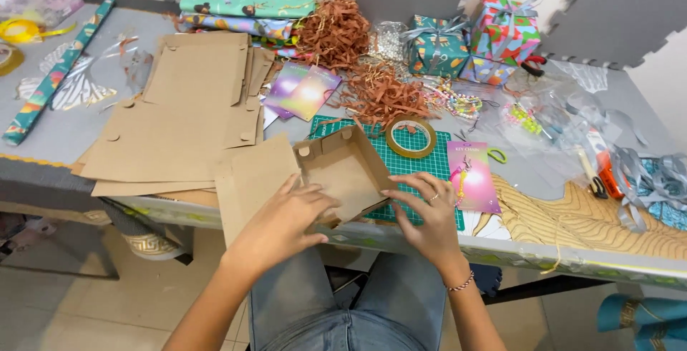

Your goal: The person ties a ribbon on a wrapped gift, then assembles a small cardboard box, fills it with decorative paper and a card, and begins wrapping it.

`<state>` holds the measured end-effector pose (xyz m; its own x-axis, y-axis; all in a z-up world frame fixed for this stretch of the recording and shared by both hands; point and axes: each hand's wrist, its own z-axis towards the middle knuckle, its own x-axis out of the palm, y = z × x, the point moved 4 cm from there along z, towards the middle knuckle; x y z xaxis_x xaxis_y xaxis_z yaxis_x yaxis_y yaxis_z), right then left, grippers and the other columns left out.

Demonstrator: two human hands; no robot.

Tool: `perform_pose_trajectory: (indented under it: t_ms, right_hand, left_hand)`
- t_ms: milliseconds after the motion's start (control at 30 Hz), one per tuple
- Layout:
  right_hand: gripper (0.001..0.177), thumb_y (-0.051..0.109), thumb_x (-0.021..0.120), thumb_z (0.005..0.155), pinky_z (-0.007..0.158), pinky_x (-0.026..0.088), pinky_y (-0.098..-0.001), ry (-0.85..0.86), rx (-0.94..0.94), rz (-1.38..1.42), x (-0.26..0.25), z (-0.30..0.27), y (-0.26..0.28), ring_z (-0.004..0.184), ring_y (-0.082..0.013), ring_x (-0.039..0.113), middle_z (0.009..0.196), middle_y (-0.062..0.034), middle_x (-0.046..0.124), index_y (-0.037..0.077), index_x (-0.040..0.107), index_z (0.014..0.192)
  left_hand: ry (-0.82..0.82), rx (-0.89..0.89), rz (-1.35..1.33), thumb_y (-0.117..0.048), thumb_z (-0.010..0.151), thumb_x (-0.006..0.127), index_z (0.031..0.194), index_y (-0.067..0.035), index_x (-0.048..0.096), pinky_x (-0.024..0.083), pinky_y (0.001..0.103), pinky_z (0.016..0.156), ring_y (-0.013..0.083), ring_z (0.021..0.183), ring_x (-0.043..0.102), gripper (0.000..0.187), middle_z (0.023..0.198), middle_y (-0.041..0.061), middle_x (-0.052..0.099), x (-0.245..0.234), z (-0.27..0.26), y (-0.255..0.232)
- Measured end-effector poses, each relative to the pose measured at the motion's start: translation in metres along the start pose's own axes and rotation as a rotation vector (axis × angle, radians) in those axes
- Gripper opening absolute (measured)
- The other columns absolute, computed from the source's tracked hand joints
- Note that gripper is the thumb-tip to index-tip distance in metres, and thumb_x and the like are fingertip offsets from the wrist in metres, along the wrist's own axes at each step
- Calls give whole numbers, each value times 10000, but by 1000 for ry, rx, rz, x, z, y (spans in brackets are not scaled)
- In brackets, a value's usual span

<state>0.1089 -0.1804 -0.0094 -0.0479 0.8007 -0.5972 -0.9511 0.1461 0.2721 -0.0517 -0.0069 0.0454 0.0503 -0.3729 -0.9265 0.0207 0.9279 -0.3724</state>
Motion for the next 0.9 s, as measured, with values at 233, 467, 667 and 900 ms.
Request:
perform_pose_trajectory:
  t_ms: [233,467,667,900]
  right_hand:
    - [132,176,734,906,1105,172,-532,-88,-290,33,25,-9,46,1142,-137,668,1031,133,745,286,742,976]
    - [128,96,772,871,970,531,-387,-197,-295,155,14,-3,62,954,-235,704,904,43,763,190,768,783]
    - [163,84,792,859,905,563,-392,-316,-327,145,21,-9,60,881,-235,717,869,31,773,195,774,741]
    - [144,102,813,857,1014,314,-461,-420,-291,59,47,-28,39,857,-174,659,846,78,749,221,789,779]
  left_hand:
    - [-108,-7,15,-107,886,702,955,-61,753,448,456,1089,300,967,734,98,847,121,750,22,9,13]
    - [-272,-125,-254,-101,868,731,855,-107,742,603,339,724,239,753,718,18,714,56,715,25,18,8]
    - [-285,-157,-257,-95,868,706,810,-82,705,589,363,692,265,738,687,59,715,74,665,36,29,12]
    - [-259,-143,-214,-53,888,655,834,-5,676,575,425,698,367,786,680,75,756,148,627,45,32,13]
